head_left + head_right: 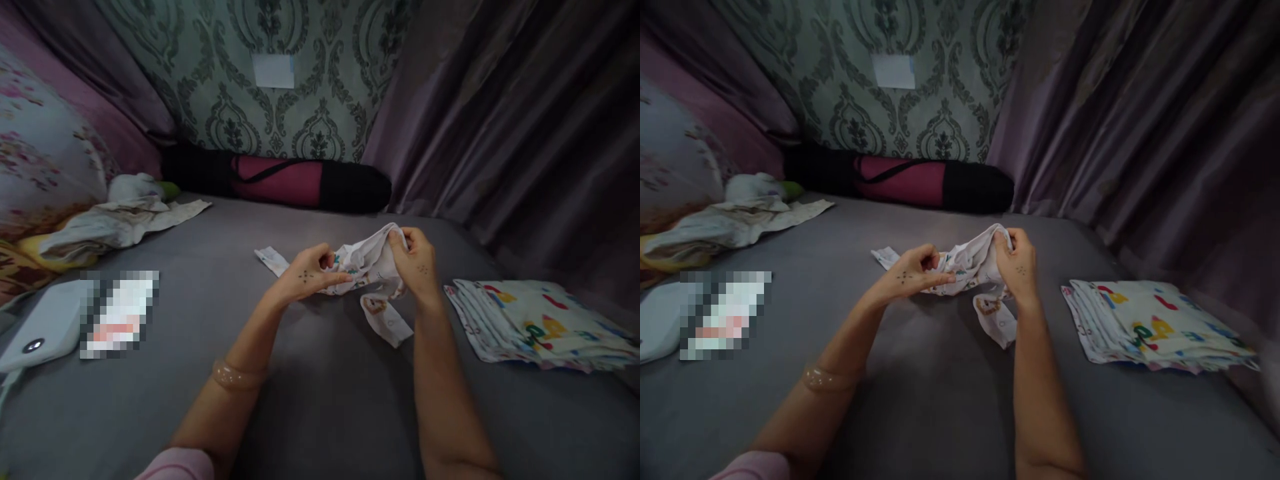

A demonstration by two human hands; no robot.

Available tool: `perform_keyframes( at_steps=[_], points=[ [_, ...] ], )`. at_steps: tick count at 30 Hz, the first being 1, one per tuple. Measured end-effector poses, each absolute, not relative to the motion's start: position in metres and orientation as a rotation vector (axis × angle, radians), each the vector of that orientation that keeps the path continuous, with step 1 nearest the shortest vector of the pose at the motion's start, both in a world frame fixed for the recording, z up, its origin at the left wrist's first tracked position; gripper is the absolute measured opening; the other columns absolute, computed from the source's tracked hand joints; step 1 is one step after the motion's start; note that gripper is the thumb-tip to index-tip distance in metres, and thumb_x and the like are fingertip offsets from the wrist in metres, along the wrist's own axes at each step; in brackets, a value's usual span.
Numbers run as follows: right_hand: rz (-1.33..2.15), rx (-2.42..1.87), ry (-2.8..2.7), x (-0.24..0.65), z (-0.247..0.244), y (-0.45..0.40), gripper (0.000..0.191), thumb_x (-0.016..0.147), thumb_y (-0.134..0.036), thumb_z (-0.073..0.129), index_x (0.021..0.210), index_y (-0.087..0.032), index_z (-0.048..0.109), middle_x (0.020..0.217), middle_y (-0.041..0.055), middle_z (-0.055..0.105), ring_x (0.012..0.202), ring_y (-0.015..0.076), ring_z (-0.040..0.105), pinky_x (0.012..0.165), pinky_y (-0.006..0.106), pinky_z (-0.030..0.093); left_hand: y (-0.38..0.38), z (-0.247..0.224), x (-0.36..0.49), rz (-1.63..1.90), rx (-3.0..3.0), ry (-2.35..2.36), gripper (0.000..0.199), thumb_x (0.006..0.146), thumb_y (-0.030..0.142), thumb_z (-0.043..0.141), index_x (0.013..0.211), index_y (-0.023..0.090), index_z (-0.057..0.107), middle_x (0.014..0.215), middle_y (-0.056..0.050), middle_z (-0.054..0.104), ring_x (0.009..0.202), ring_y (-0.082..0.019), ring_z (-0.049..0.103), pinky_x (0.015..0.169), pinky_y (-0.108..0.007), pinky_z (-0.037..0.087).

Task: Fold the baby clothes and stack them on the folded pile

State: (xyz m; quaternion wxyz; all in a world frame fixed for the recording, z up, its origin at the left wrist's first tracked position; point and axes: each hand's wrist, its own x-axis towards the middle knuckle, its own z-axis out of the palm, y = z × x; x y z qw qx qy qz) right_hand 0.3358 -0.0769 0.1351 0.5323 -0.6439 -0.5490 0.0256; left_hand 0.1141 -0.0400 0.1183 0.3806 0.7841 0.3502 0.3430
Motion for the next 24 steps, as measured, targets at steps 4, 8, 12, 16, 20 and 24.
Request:
perform_keyframes(
  at_steps=[4,8,12,16,20,24],
  points=[
    [0.050,-1.518,-1.277,0.337,0.136,-0.077,0.029,0.085,-0.049,0.055,0.085,-0.021,0.059,0.081,0.0055,0.067,0.075,0.0206,0.061,0.069,0.031,0.046,-0.046,0.111,0.124,0.810,2.161,0.956,0.040,0.071,0.052,0.070,0.071,0.020,0.046,0.063,0.004,0.050,0.057,-0.010,0.040,0.053,-0.024,0.025],
    [0.055,-1.501,-1.267,0.339,0.138,-0.078,0.028,0.085,-0.047,0.055,0.085,-0.020,0.059,0.082,0.0064,0.067,0.076,0.0207,0.061,0.069,0.032,0.046,-0.042,0.101,0.127,0.767,2.191,1.083,0.026,0.073,0.038,0.069,0.075,0.021,0.049,0.066,0.004,0.056,0.058,-0.012,0.046,0.054,-0.024,0.027],
    [0.044,-1.512,-1.264,0.342,0.138,-0.079,0.029,0.085,-0.049,0.055,0.086,-0.020,0.060,0.082,0.0060,0.068,0.075,0.0205,0.062,0.069,0.032,0.047,-0.033,0.097,0.122,0.796,2.101,1.065,0.016,0.076,0.031,0.065,0.077,0.021,0.052,0.069,0.003,0.059,0.060,-0.012,0.050,0.055,-0.023,0.032],
    [0.056,-1.507,-1.249,0.347,0.134,-0.077,0.032,0.082,-0.051,0.058,0.086,-0.019,0.061,0.082,0.0065,0.069,0.075,0.0208,0.063,0.067,0.032,0.048,-0.026,0.098,0.116,0.865,1.957,0.972,0.015,0.074,0.030,0.065,0.081,0.018,0.058,0.070,0.001,0.059,0.063,-0.012,0.052,0.058,-0.023,0.037],
    [0.146,-1.478,-1.239,0.352,0.132,-0.076,0.035,0.079,-0.054,0.061,0.085,-0.019,0.064,0.081,0.0070,0.070,0.074,0.0218,0.064,0.065,0.032,0.050,-0.020,0.103,0.107,0.912,1.754,0.918,0.019,0.075,0.034,0.061,0.081,0.016,0.064,0.072,-0.001,0.062,0.064,-0.012,0.054,0.060,-0.024,0.041],
    [0.271,-1.434,-1.234,0.355,0.135,-0.081,0.037,0.075,-0.054,0.066,0.084,-0.018,0.066,0.081,0.0071,0.071,0.074,0.0219,0.064,0.063,0.032,0.051,-0.015,0.108,0.097,1.005,1.597,0.884,0.024,0.074,0.037,0.061,0.082,0.015,0.066,0.075,-0.003,0.065,0.068,-0.013,0.056,0.062,-0.024,0.044]
  ],
)
